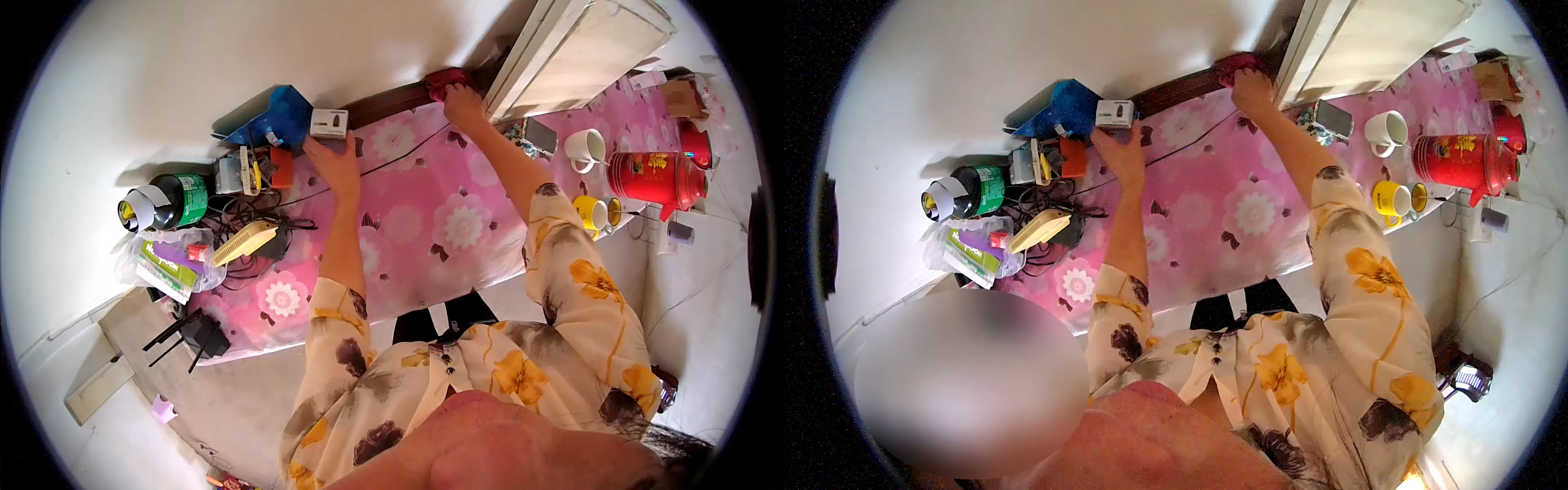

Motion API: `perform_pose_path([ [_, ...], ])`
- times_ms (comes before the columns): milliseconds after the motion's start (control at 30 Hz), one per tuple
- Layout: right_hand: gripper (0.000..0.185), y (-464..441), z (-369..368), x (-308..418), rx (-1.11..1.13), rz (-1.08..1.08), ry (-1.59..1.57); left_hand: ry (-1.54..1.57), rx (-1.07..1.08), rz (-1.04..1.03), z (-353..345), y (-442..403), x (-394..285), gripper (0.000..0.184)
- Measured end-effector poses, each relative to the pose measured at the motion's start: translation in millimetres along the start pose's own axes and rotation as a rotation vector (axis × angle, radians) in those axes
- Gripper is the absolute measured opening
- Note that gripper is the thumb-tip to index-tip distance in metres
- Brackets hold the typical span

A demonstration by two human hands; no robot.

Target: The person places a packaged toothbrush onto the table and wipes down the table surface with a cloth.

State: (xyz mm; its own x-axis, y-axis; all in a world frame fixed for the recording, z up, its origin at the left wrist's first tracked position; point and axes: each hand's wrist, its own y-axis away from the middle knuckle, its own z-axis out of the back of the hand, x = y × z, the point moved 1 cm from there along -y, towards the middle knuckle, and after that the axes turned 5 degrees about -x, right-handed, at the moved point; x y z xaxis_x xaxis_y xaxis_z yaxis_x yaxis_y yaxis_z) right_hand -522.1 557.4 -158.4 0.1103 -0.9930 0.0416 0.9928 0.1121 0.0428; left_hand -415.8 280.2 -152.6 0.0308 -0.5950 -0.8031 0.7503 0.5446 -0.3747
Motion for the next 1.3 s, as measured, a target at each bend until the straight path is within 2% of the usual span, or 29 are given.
perform_pose_path([
  [100,0.026,-1.7,-21.2,14.4,-0.112,-0.108,-0.100,0.033,-0.079,-0.045,-8.7,-4.4,5.7,0.079],
  [167,0.023,0.2,-30.7,19.0,-0.146,0.115,-0.250,0.012,-0.051,-0.041,-8.5,-6.8,3.9,0.081],
  [200,0.023,-2.0,-28.5,14.7,-0.153,0.118,-0.249,0.003,-0.053,-0.041,-11.5,-13.2,-1.6,0.082],
  [267,0.019,4.5,-25.4,7.1,-0.296,0.202,-0.462,0.028,-0.026,0.021,-8.0,-12.3,-11.0,0.083],
  [300,0.019,3.0,-18.7,5.9,-0.301,0.200,-0.469,0.052,-0.002,0.085,-8.2,-12.3,-9.4,0.085],
  [333,0.021,0.6,-13.0,2.2,-0.203,0.091,-0.404,0.047,-0.001,0.082,-9.1,-11.2,-5.2,0.085],
  [367,0.023,0.9,-9.0,0.2,-0.103,-0.019,-0.335,-0.017,-0.053,-0.005,-9.1,-9.2,-2.6,0.086],
  [400,0.023,2.0,-16.3,4.3,-0.102,-0.023,-0.338,-0.079,-0.105,-0.094,-11.2,-7.4,0.5,0.088],
  [467,0.026,7.9,-41.7,25.6,-0.303,0.228,-0.324,-0.136,-0.105,-0.082,-6.4,-1.9,-1.7,0.087],
  [533,0.026,4.3,-53.2,32.8,-0.328,0.306,-0.423,-0.186,-0.118,-0.070,-0.9,5.8,-7.4,0.085],
  [600,0.026,2.1,-49.3,28.8,-0.357,0.380,-0.531,-0.067,-0.131,0.167,12.1,23.4,-14.6,0.068],
  [633,0.029,0.3,-38.4,13.1,-0.303,0.279,-0.497,-0.066,-0.132,0.160,18.0,32.6,-23.4,0.068],
  [667,0.031,-0.6,-30.9,6.1,-0.243,0.182,-0.464,0.024,-0.058,0.176,23.9,44.5,-32.1,0.055],
  [700,0.031,-2.6,-33.5,9.0,-0.242,0.185,-0.466,0.113,0.018,0.194,26.2,53.0,-38.0,0.042],
  [733,0.031,-4.7,-37.1,13.8,-0.223,0.146,-0.422,0.111,0.017,0.196,25.4,57.6,-42.4,0.042],
  [767,0.031,-5.9,-41.1,18.8,-0.204,0.105,-0.378,0.125,0.069,0.135,24.2,61.6,-48.1,0.034],
  [833,0.030,5.2,-34.7,58.3,-0.195,0.175,-0.408,0.143,0.121,0.068,19.4,63.0,-54.8,0.027],
  [900,0.030,1.4,-32.2,88.9,-0.148,0.327,-0.611,0.137,0.121,-0.040,14.6,59.6,-61.4,0.026],
  [933,0.030,0.0,-10.9,95.3,-0.156,0.331,-0.613,0.137,0.115,-0.047,14.9,54.1,-68.6,0.026],
  [1000,0.031,-1.3,23.1,102.2,0.129,0.080,-1.108,0.177,0.056,-0.035,23.4,44.0,-76.4,0.027],
  [1033,0.031,-5.1,21.8,95.8,0.132,0.086,-1.112,0.170,0.051,-0.036,26.9,40.3,-74.2,0.027],
  [1100,0.035,-5.9,18.9,59.5,0.104,-0.144,-1.756,0.144,0.028,-0.107,34.5,37.7,-70.4,0.028],
  [1167,0.039,5.9,26.3,28.1,-0.137,-0.141,-0.934,0.157,0.090,-0.086,30.5,42.0,-62.6,0.029],
  [1200,0.039,11.5,26.4,17.0,-0.137,-0.138,-0.926,0.170,0.150,-0.066,26.9,44.5,-59.1,0.030],
  [1267,0.042,20.0,22.8,2.2,-0.280,-0.136,-0.636,0.162,0.187,-0.054,19.5,51.4,-57.0,0.032],
  [1300,0.042,21.9,20.6,5.5,-0.273,-0.130,-0.629,0.144,0.231,-0.048,15.9,57.4,-55.7,0.033],
])
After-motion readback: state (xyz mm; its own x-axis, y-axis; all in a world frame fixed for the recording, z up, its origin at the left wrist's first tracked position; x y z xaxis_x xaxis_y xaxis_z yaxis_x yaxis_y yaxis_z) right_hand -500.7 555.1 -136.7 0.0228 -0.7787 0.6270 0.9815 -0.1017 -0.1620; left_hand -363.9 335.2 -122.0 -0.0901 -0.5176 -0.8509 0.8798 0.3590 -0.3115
